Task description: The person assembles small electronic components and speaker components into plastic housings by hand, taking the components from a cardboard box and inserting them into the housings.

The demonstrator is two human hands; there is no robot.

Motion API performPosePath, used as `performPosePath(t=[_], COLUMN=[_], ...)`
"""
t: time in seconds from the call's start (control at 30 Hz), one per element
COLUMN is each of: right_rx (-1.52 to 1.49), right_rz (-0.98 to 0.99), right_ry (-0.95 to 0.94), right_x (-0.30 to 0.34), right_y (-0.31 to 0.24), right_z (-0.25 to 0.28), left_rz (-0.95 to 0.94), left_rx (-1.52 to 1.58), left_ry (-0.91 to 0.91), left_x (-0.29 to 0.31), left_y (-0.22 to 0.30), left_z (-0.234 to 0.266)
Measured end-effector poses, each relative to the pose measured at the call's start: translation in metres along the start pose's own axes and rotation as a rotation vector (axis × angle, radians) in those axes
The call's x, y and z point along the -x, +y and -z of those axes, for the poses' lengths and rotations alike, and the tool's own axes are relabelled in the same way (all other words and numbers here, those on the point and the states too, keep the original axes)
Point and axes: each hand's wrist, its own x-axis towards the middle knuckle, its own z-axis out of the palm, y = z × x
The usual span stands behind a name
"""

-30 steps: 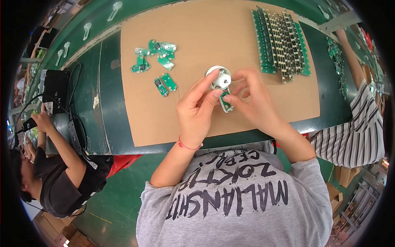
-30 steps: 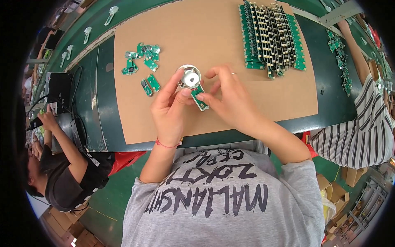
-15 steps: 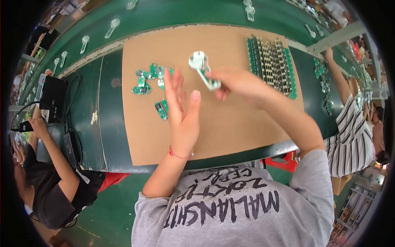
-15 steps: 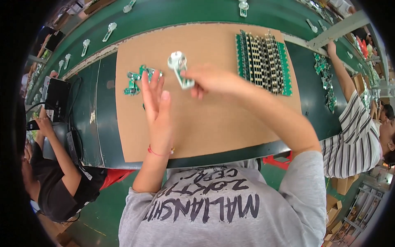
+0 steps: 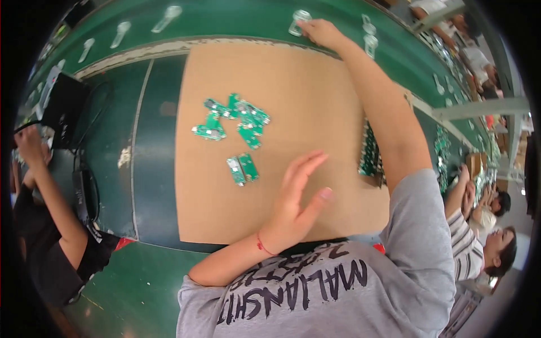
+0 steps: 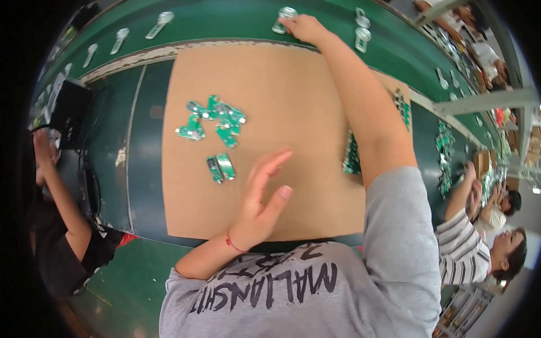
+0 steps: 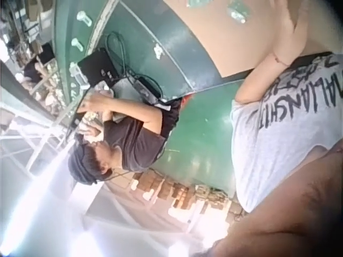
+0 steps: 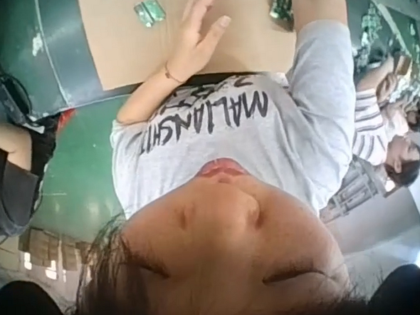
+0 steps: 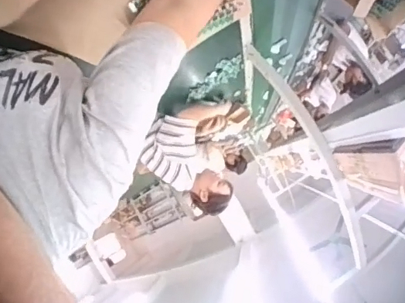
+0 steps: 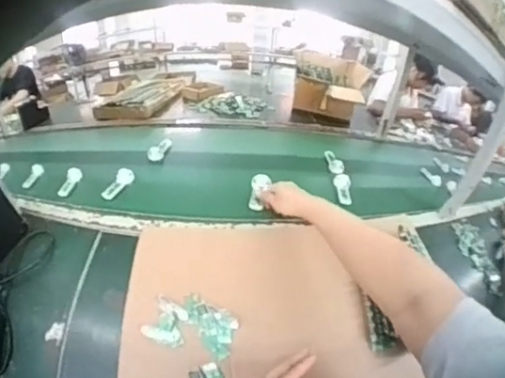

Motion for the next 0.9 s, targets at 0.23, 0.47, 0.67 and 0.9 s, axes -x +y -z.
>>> performPosePath(t=[0.23, 0.47, 0.67, 0.9], right_rx=[-0.107, -0.276, -0.476, -0.718], right_rz=[0.000, -0.417, -0.552, -0.560], right_ry=[0.182, 0.373, 0.539, 0.581], right_x=[0.155, 0.322, 0.361, 0.358], right_y=[0.052, 0.104, 0.106, 0.132], right_z=[0.097, 0.069, 0.035, 0.038], left_rz=[-0.021, -0.019, 0.172, 0.323], left_rx=[0.012, -0.100, -0.050, -0.008], left_ry=[-0.043, -0.101, -0.264, -0.230], left_x=[0.004, 0.005, 0.003, -0.052], left_y=[0.001, -0.013, -0.017, -0.045], left_z=[-0.006, -0.021, -0.036, -0.085])
